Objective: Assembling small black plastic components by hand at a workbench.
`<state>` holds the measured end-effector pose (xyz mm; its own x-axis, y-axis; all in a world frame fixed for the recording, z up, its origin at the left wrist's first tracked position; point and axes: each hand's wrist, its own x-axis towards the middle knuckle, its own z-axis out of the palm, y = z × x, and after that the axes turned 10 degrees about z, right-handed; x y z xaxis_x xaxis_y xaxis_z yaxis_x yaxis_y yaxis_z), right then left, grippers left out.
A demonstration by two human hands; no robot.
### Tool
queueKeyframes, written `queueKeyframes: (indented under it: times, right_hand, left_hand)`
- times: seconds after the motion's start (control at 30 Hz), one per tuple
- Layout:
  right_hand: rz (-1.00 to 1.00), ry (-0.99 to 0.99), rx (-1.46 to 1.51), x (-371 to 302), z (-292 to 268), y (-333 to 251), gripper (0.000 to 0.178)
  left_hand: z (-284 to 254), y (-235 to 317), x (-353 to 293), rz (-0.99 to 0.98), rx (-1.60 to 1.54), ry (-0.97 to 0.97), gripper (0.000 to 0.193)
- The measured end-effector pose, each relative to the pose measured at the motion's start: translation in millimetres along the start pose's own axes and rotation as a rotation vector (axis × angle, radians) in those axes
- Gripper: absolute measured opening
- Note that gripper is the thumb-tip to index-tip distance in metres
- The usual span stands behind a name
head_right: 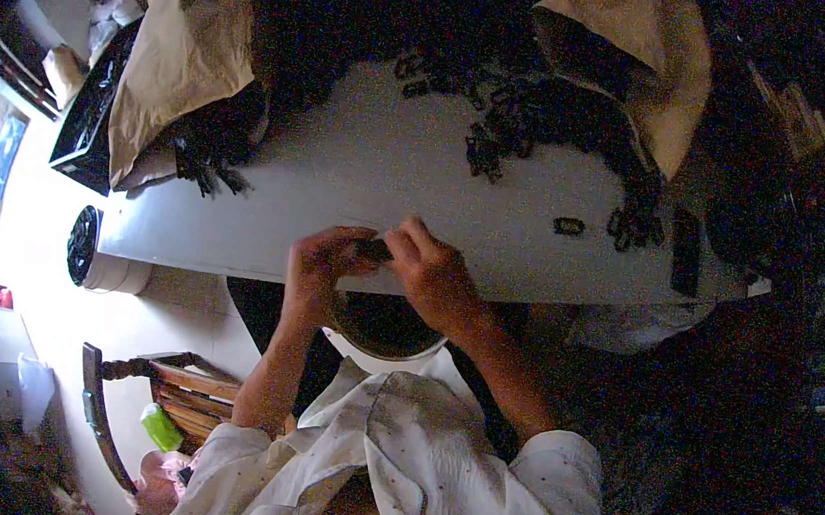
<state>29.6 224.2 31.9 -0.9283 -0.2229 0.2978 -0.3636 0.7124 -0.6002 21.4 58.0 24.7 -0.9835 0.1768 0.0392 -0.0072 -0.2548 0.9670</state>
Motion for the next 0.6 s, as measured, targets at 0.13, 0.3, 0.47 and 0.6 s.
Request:
queueKeyframes:
  times: [0.13,0.3,0.47,0.6]
  right_hand:
    - [0.038,0.012,-0.082,-12.0,3.1,4.6,0.033]
    - [-0.001,0.102,0.212,-16.8,7.9,-8.0,0.033]
    - [0.365,-0.029,0.601,-27.6,5.7,1.9,0.030]
    - [0.274,-0.038,0.574,-38.5,14.7,8.1,0.028]
  left_hand:
    - [14.9,-4.2,-5.7,0.120,0.303,-0.012,0.023]
    - [12.8,-21.6,-14.4,0.122,0.100,0.051,0.024]
    - [21.7,-10.3,-23.6,0.123,-0.038,0.115,0.016]
    - [13.0,-18.3,-32.7,0.046,-0.090,0.031,0.013]
